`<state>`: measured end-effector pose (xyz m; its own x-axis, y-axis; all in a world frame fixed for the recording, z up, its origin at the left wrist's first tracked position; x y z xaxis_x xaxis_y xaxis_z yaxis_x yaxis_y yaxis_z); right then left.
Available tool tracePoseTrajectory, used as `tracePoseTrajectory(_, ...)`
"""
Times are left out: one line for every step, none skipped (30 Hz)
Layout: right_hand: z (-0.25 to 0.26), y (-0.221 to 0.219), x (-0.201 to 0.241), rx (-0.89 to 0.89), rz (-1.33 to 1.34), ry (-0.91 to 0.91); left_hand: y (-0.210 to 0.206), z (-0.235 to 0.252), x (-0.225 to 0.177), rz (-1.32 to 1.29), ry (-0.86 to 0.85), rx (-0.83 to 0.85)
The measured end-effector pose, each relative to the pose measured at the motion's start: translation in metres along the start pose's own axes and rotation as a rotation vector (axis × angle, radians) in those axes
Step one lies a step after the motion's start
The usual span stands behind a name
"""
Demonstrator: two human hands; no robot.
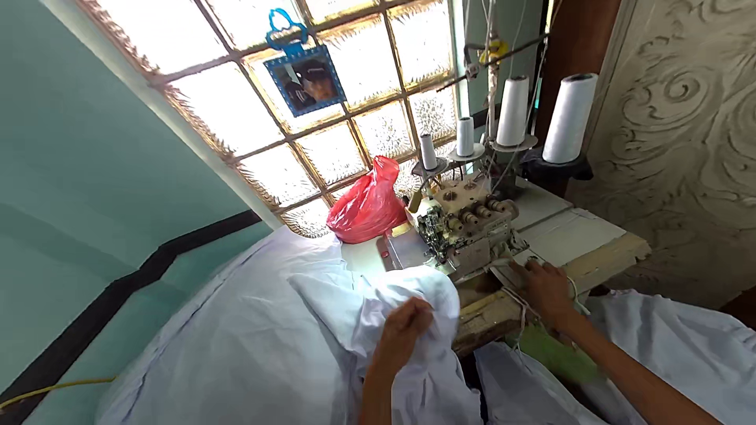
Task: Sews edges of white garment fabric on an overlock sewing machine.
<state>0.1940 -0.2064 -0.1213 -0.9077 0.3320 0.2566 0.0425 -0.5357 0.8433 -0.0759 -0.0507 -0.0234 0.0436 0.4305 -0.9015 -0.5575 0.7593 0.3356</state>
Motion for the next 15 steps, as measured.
tracePoseTrajectory(-0.003, 0.001, -0.008, 0.002, 0.012, -0.006, -0.001, -0.004, -0.012, -0.08, -0.069, 0.091)
tracePoseTrajectory(-0.004, 0.007, -0.007, -0.013, 0.061, 0.001, -0.003, -0.006, -0.024, -0.104, -0.142, 0.167)
tracePoseTrajectory(-0.003, 0.02, 0.002, -0.06, 0.145, 0.037, -0.006, -0.006, -0.035, -0.087, -0.21, 0.204)
tracePoseTrajectory(0.001, 0.038, 0.018, -0.147, 0.228, 0.108, -0.008, -0.004, -0.044, -0.041, -0.257, 0.187)
tracePoseTrajectory(0.005, 0.061, 0.038, -0.242, 0.314, 0.18, -0.01, -0.001, -0.051, 0.027, -0.281, 0.126)
tracePoseTrajectory(0.008, 0.085, 0.059, -0.323, 0.427, 0.244, -0.012, 0.003, -0.056, 0.104, -0.286, 0.048)
tracePoseTrajectory(0.011, 0.106, 0.08, -0.36, 0.573, 0.307, -0.013, 0.007, -0.061, 0.175, -0.276, -0.016)
tracePoseTrajectory(0.013, 0.121, 0.101, -0.345, 0.731, 0.378, -0.014, 0.009, -0.065, 0.216, -0.259, -0.065)
tracePoseTrajectory(0.014, 0.13, 0.121, -0.276, 0.849, 0.44, -0.016, 0.011, -0.069, 0.225, -0.253, -0.102)
tracePoseTrajectory(0.016, 0.132, 0.139, -0.165, 0.911, 0.492, -0.017, 0.011, -0.074, 0.222, -0.256, -0.135)
tracePoseTrajectory(0.016, 0.128, 0.154, -0.013, 0.934, 0.536, -0.018, 0.011, -0.078, 0.212, -0.267, -0.177)
tracePoseTrajectory(0.015, 0.121, 0.166, 0.173, 0.944, 0.583, -0.017, 0.01, -0.082, 0.2, -0.282, -0.225)
tracePoseTrajectory(0.011, 0.112, 0.177, 0.357, 0.939, 0.638, -0.015, 0.009, -0.085, 0.185, -0.293, -0.249)
tracePoseTrajectory(0.002, 0.101, 0.184, 0.496, 0.913, 0.671, -0.013, 0.008, -0.088, 0.176, -0.304, -0.262)
tracePoseTrajectory(-0.013, 0.088, 0.188, 0.526, 0.868, 0.669, -0.011, 0.007, -0.091, 0.175, -0.314, -0.274)
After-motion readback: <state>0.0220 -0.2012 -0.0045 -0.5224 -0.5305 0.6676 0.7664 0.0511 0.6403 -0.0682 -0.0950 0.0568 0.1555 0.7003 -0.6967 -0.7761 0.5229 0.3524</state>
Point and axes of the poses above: each hand's wrist, its own z-axis towards the middle knuckle, its own y-axis out of the back of the hand, x = y × z, the point moved 4 cm from there along z, towards the middle knuckle, and after that the axes turned 12 degrees about y, right-handed, at the moved point
